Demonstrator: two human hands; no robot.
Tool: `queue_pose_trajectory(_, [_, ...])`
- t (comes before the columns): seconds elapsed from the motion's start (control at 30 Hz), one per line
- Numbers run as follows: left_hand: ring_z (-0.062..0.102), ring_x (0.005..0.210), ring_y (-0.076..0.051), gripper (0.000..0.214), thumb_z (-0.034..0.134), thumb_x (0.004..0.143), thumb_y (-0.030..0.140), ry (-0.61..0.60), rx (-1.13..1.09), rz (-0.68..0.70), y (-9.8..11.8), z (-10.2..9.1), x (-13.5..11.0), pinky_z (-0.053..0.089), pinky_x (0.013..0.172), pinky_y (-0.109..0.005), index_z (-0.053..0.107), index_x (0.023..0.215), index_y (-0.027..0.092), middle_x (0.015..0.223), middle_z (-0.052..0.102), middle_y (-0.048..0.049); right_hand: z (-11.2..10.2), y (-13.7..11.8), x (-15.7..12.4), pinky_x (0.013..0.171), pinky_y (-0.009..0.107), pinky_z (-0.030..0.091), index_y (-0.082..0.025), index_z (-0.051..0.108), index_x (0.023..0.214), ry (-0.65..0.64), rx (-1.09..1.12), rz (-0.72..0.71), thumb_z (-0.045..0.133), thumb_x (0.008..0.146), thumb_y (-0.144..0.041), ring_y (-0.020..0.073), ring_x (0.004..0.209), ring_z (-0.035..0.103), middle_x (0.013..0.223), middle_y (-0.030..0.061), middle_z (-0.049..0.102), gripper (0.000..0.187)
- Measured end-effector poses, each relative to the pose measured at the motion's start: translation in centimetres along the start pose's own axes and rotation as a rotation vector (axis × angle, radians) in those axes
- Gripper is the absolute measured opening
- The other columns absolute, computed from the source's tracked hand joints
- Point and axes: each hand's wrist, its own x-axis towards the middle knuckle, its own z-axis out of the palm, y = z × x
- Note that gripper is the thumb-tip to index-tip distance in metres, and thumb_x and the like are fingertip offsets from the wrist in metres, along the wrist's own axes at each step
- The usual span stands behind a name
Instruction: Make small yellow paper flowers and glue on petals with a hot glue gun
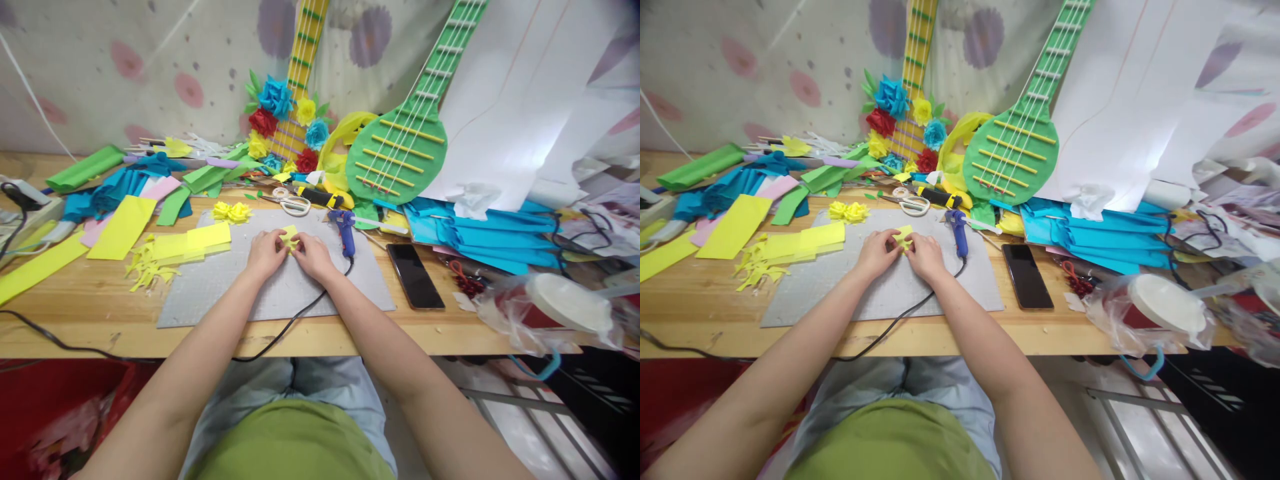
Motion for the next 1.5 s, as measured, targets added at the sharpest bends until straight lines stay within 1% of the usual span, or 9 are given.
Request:
queue_pose_trajectory(0.1, [0.051,0.084,-0.020,0.031,0.056,0.073,0.024,-0.001,-0.024,-0.006,-0.1,0.0,0.0,0.037,0.079,-0.034,0.057,0.104,0.020,0.078,0.065,-0.0011,0.0,0.2,0.0,0.081,0.034,0.038,-0.021,0.056,0.099,-0.011,0.016,-0.019,0.056,0.074,-0.017,0.0184,0.084,0.052,0.083,0.0008,0.063,0.025])
queue_pose_trajectory(0.27, [0.052,0.082,-0.020,0.029,0.057,0.073,0.024,-0.003,-0.076,-0.015,-0.3,-0.1,0.0,0.037,0.078,-0.034,0.057,0.102,0.021,0.078,0.066,-0.0003,-0.1,0.7,0.4,0.081,0.031,0.040,-0.018,0.055,0.099,0.021,0.109,-0.040,0.050,0.074,-0.010,0.0149,0.084,0.052,0.102,0.0050,0.058,0.027])
queue_pose_trajectory(0.47, [0.053,0.083,-0.019,0.028,0.057,0.074,0.024,0.023,-0.123,-0.006,-0.7,-0.1,0.1,0.038,0.079,-0.034,0.057,0.101,0.020,0.080,0.066,-0.0008,-0.2,0.8,0.9,0.078,0.030,0.041,-0.020,0.055,0.098,-0.030,0.132,-0.002,0.050,0.072,-0.009,0.0140,0.078,0.052,0.084,0.0003,0.061,0.028])
queue_pose_trajectory(0.6, [0.054,0.086,-0.019,0.029,0.055,0.075,0.025,0.006,-0.152,0.003,-0.8,-0.2,0.1,0.038,0.081,-0.034,0.056,0.103,0.022,0.084,0.067,-0.0002,0.0,1.2,0.9,0.076,0.028,0.041,-0.021,0.055,0.097,-0.042,0.177,-0.013,0.050,0.072,-0.009,0.0127,0.076,0.052,0.079,-0.0017,0.060,0.029])
queue_pose_trajectory(0.73, [0.055,0.086,-0.018,0.031,0.055,0.075,0.027,-0.036,-0.150,0.004,-0.7,-0.4,0.0,0.037,0.084,-0.034,0.056,0.106,0.023,0.086,0.068,0.0002,0.0,1.3,0.8,0.076,0.027,0.040,-0.021,0.055,0.097,-0.047,0.184,-0.018,0.051,0.072,-0.010,0.0124,0.075,0.053,0.078,-0.0021,0.060,0.028])
queue_pose_trajectory(0.9, [0.053,0.091,-0.020,0.031,0.053,0.077,0.027,-0.068,-0.053,0.012,-0.2,-0.4,0.0,0.035,0.086,-0.037,0.055,0.107,0.022,0.086,0.068,-0.0010,-0.3,0.8,0.6,0.075,0.027,0.040,-0.021,0.055,0.099,-0.057,0.133,-0.005,0.050,0.073,-0.012,0.0128,0.075,0.053,0.080,-0.0014,0.061,0.028])
queue_pose_trajectory(1.17, [0.050,0.093,-0.022,0.032,0.051,0.077,0.023,-0.041,0.018,0.068,0.5,-0.2,-0.2,0.032,0.087,-0.037,0.054,0.109,0.021,0.085,0.067,-0.0020,-0.5,0.2,0.4,0.074,0.028,0.039,-0.020,0.056,0.101,-0.043,0.059,0.011,0.048,0.075,-0.013,0.0141,0.075,0.054,0.082,0.0004,0.062,0.027])
queue_pose_trajectory(1.4, [0.046,0.092,-0.023,0.030,0.055,0.073,0.021,-0.037,0.061,0.102,0.6,-0.2,-0.4,0.034,0.085,-0.037,0.056,0.103,0.022,0.089,0.064,-0.0038,-0.3,0.4,0.3,0.077,0.029,0.040,-0.020,0.056,0.099,-0.019,0.023,-0.035,0.048,0.075,-0.012,0.0150,0.078,0.055,0.084,0.0014,0.063,0.026])
queue_pose_trajectory(1.5, [0.045,0.093,-0.023,0.022,0.056,0.072,0.023,-0.016,0.094,0.088,0.6,-0.2,-0.5,0.034,0.084,-0.037,0.058,0.094,0.022,0.091,0.061,-0.0049,-0.2,0.4,0.3,0.080,0.030,0.039,-0.020,0.056,0.098,-0.017,0.005,-0.043,0.048,0.076,-0.013,0.0158,0.082,0.055,0.086,0.0019,0.063,0.025])
